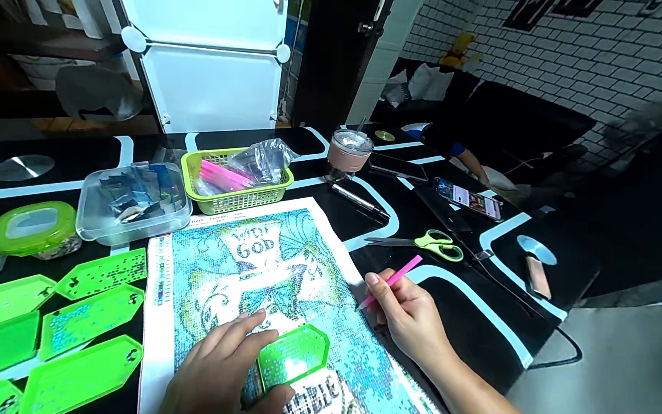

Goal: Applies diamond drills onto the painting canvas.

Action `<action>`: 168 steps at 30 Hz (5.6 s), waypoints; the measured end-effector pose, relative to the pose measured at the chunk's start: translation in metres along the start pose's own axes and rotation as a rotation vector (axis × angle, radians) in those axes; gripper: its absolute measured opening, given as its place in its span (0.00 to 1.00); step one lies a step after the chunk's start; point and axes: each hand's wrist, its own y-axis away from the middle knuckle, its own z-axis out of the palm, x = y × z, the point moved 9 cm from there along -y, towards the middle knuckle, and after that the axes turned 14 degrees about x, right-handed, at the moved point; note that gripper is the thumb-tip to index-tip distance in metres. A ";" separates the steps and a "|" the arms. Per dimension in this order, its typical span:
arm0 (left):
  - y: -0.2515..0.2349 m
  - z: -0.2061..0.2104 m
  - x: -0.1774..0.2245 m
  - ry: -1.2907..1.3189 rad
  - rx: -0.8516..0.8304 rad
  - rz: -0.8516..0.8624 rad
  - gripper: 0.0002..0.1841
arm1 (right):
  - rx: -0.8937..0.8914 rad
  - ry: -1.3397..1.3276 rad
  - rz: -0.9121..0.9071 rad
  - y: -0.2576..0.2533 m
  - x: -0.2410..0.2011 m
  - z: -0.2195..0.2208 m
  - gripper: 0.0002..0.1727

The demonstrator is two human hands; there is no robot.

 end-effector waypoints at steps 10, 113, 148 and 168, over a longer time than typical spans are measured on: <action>0.000 0.000 0.001 -0.008 -0.002 -0.011 0.26 | -0.128 0.117 -0.171 -0.005 -0.033 0.010 0.18; -0.001 -0.001 -0.002 -0.001 -0.020 -0.034 0.27 | -0.075 -0.030 0.262 -0.018 0.001 0.004 0.15; -0.002 0.002 0.000 -0.002 -0.021 -0.037 0.26 | -0.036 -0.218 0.137 -0.013 -0.014 0.006 0.17; -0.002 0.000 -0.002 0.031 -0.074 -0.044 0.28 | -0.042 -0.016 -0.116 -0.004 -0.001 -0.002 0.16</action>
